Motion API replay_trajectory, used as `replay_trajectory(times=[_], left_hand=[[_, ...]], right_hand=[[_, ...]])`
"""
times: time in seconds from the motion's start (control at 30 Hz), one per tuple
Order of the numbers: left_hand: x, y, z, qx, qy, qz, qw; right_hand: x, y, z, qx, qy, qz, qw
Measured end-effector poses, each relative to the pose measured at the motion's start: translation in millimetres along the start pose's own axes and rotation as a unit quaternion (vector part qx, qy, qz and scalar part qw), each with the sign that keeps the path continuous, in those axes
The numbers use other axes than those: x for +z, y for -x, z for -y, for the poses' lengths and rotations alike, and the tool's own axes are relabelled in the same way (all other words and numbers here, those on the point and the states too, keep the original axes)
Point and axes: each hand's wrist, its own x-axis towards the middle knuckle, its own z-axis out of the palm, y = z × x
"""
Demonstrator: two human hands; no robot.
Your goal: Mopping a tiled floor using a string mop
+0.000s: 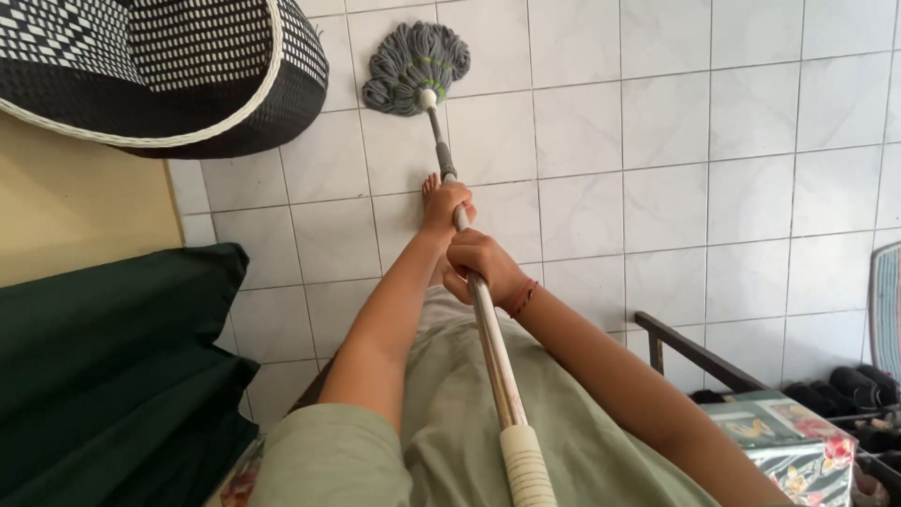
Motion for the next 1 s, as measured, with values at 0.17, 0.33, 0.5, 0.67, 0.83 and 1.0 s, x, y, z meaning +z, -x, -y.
replay_trajectory(times=[0.17, 0.33, 0.5, 0.67, 0.83, 1.0], left_hand=[[-36.1, 15.3, 13.0, 0.206, 0.269, -0.076, 0.938], [-3.5, -20.8, 47.5, 0.161, 0.296, -0.041, 0.941], [-20.6, -85.9, 67.4, 0.147, 0.325, -0.032, 0.934], [-73.8, -125.7, 61.8, 0.155, 0.343, -0.045, 0.925], [-116.7, -154.6, 63.9, 0.167, 0.330, -0.032, 0.928], [-152.1, -147.9, 50.4, 0.170, 0.353, -0.026, 0.920]], right_hand=[[6.4, 1.4, -4.0, -0.006, 0.008, -0.032, 0.999], [9.1, -30.7, -20.5, -0.025, 0.004, -0.049, 0.998], [-4.3, -77.2, -56.0, -0.037, 0.002, -0.047, 0.998], [-33.9, -142.8, -66.4, -0.033, 0.005, -0.024, 0.999], [-66.5, -202.7, -34.5, -0.051, 0.023, 0.020, 0.998], [-73.8, -220.0, 1.1, -0.100, -0.083, 0.014, 0.991]])
